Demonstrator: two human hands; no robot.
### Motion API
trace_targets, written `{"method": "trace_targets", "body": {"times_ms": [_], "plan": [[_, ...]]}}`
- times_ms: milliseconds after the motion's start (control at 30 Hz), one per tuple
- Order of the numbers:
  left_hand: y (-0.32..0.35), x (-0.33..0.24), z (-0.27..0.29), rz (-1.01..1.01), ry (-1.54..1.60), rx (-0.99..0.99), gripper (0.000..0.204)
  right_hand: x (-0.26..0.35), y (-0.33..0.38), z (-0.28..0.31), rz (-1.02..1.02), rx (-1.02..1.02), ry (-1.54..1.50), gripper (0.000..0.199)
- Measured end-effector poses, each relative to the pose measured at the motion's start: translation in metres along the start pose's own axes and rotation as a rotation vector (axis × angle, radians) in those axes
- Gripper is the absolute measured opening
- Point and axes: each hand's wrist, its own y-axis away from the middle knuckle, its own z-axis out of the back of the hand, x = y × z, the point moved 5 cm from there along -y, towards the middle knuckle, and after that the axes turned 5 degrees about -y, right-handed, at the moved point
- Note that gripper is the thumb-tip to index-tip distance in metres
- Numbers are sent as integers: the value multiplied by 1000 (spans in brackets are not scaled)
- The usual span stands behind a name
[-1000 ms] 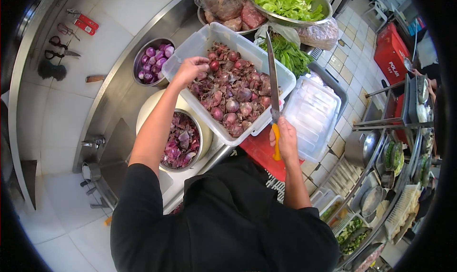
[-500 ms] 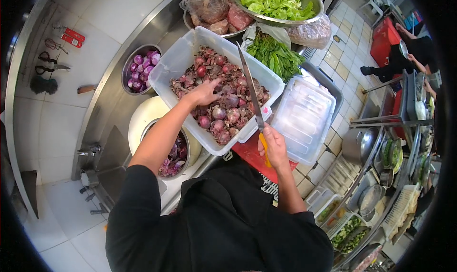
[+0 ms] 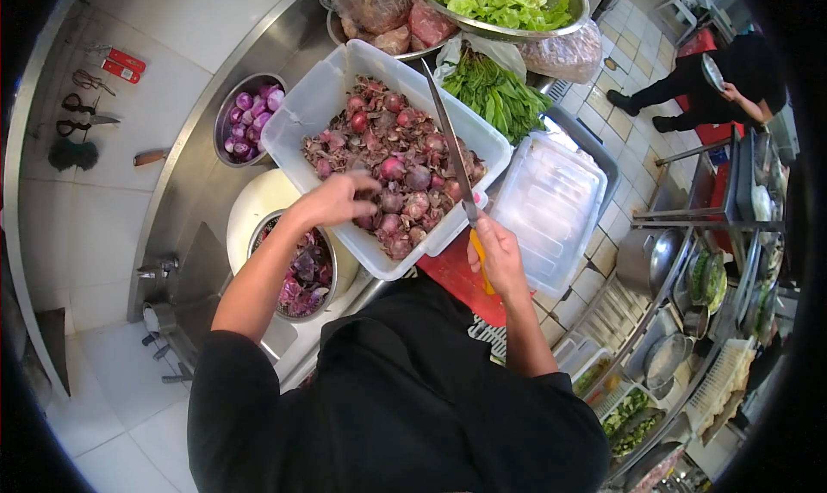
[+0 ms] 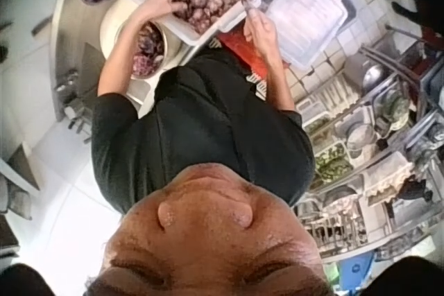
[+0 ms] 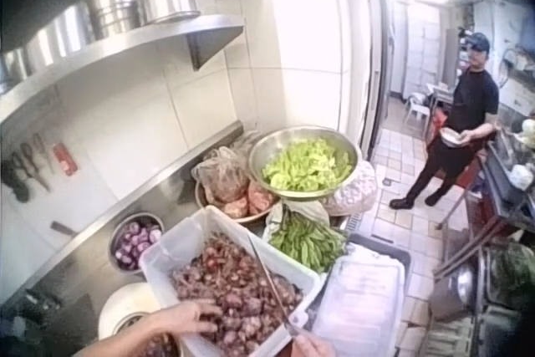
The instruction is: Peeling and sorting red onions at a kitchen prep station.
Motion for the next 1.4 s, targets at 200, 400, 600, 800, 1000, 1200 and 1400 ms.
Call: {"method": "trace_targets", "body": {"times_ms": [200, 400, 600, 800, 1000, 1200, 1400], "plan": [[-64, -30, 0, -29, -72, -414, 31, 2, 0, 2, 21, -6, 13, 50], [-100, -43, -42, 96, -649, -396, 27, -2, 7, -10, 53, -53, 103, 50], [-64, -48, -20, 60, -419, -469, 28, -9, 23, -26, 82, -111, 14, 46], [54, -4, -21, 55, 1019, -577, 40, -5, 34, -52, 130, -117, -10, 44], [190, 38, -71, -173, 1721, -793, 36, -9, 45, -116, 92, 27, 95, 44], [249, 45, -109, 256, 1566, -949, 47, -41, 59, -193, 3, 351, 278, 53], [262, 46, -123, 118, 1734, -1098, 49, -57, 57, -239, 136, 482, 416, 52]]}}
